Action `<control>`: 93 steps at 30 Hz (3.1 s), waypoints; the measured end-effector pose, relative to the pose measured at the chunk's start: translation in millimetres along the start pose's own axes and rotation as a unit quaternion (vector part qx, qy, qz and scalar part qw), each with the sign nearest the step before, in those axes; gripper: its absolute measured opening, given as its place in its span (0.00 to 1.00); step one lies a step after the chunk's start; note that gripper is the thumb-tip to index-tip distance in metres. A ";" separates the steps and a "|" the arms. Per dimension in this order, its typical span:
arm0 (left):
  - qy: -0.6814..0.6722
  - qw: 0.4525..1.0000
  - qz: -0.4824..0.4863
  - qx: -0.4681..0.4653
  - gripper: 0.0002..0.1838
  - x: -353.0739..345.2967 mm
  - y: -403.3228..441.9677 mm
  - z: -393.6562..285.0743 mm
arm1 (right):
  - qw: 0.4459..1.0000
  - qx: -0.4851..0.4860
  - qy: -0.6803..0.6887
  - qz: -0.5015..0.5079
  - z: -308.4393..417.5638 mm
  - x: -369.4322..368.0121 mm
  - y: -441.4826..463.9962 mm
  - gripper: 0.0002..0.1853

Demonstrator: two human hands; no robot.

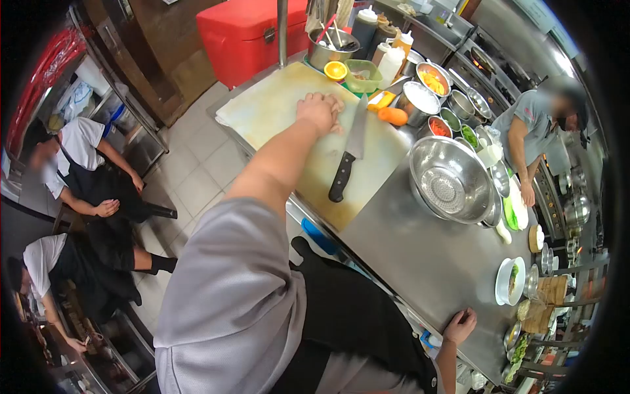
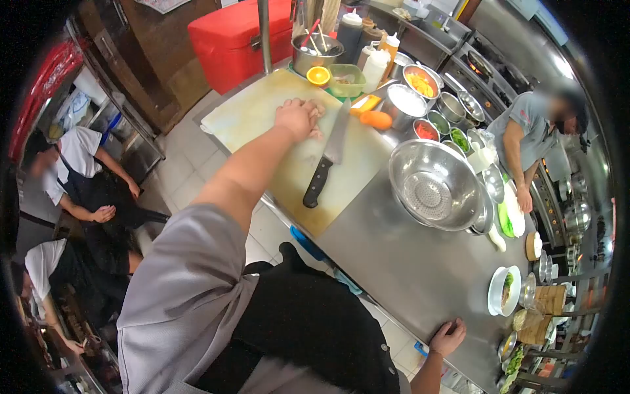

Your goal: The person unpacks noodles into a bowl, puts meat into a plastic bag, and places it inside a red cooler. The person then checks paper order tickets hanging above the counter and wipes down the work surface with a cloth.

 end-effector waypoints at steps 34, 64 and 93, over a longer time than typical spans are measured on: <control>-0.021 0.998 0.035 -0.042 0.21 60.8 -109.6 5.6 | 0.999 -0.018 0.031 -0.029 -0.5 3.3 -3.5 0.17; -0.908 0.298 -0.006 0.293 0.25 69.3 -309.9 87.5 | 0.860 0.322 0.171 0.357 535.5 56.2 48.0 0.44; -0.812 0.545 0.033 0.203 0.20 33.7 -150.5 -88.9 | 0.783 0.292 0.348 0.425 400.7 124.4 -25.1 0.27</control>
Point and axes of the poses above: each hand's wrist, its own y-axis towards the middle knuckle, its own x-axis out of the back of the hand, z = x × y, the point moved 7 cm from there along y, towards the middle knuckle, and after that the axes turned 13 degrees about -y, right-handed, at the moved point
